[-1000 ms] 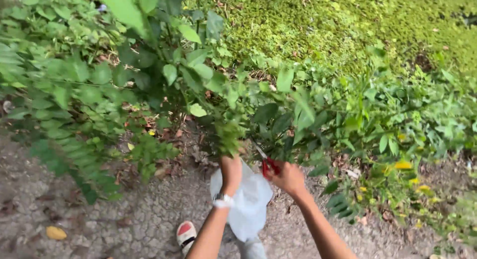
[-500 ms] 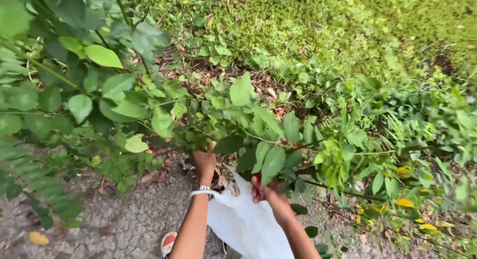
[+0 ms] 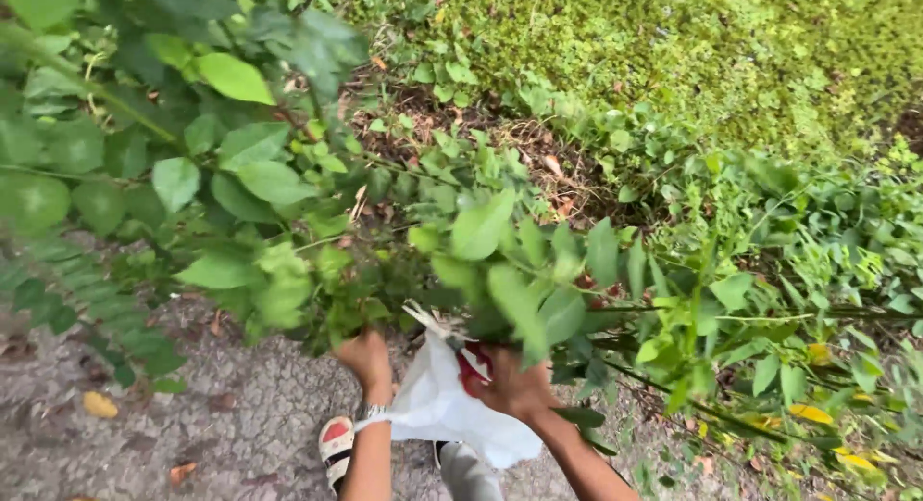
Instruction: Pruning leaves from a bush using scissors and placing them into a white plastic bag.
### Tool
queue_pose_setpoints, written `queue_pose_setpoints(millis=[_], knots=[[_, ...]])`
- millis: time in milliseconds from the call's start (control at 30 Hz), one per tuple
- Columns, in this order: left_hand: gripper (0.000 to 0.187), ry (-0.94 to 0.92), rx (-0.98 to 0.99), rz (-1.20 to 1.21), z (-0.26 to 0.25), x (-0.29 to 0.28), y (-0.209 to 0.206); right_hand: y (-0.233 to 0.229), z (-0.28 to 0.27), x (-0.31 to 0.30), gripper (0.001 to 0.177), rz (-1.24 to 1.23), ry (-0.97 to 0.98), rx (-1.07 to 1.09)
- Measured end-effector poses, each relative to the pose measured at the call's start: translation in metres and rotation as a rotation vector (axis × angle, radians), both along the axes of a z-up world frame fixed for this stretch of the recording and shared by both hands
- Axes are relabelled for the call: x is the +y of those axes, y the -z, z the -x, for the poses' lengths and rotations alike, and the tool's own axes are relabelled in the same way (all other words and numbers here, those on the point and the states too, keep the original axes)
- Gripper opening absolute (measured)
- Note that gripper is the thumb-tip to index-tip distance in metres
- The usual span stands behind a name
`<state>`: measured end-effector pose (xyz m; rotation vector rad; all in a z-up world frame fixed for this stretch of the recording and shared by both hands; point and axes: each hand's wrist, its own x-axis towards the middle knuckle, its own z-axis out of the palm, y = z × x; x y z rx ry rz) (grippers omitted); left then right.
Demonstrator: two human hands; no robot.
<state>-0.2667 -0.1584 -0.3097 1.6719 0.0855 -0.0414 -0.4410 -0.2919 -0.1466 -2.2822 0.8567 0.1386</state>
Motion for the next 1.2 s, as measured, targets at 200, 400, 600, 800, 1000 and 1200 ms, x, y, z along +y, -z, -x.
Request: queue_pose_setpoints(millis=[200, 400, 600, 800, 1000, 1200], knots=[[0.013, -0.107, 0.034, 0.086, 0.020, 0.065, -0.006, -0.003, -0.030, 0.032, 0.046, 0.145, -0.221, 0.175], [0.008, -0.140, 0.156, 0.157, 0.028, 0.083, 0.023, 0.008, -0.049, 0.053, 0.042, 0.283, -0.234, 0.167], [0.012, -0.044, 0.216, 0.109, 0.026, 0.078, 0.020, 0.004, -0.046, 0.058, 0.038, 0.385, -0.234, 0.135], [0.018, 0.013, 0.146, 0.105, 0.029, 0.067, 0.009, 0.003, -0.038, 0.064, 0.041, 0.367, -0.185, 0.083], [0.019, 0.003, 0.155, 0.056, 0.034, 0.063, 0.003, 0.009, -0.031, 0.068, 0.045, 0.310, -0.133, 0.245], [0.020, -0.005, 0.135, 0.052, 0.035, 0.058, 0.005, 0.029, -0.018, 0.067, 0.045, 0.339, -0.088, 0.214]])
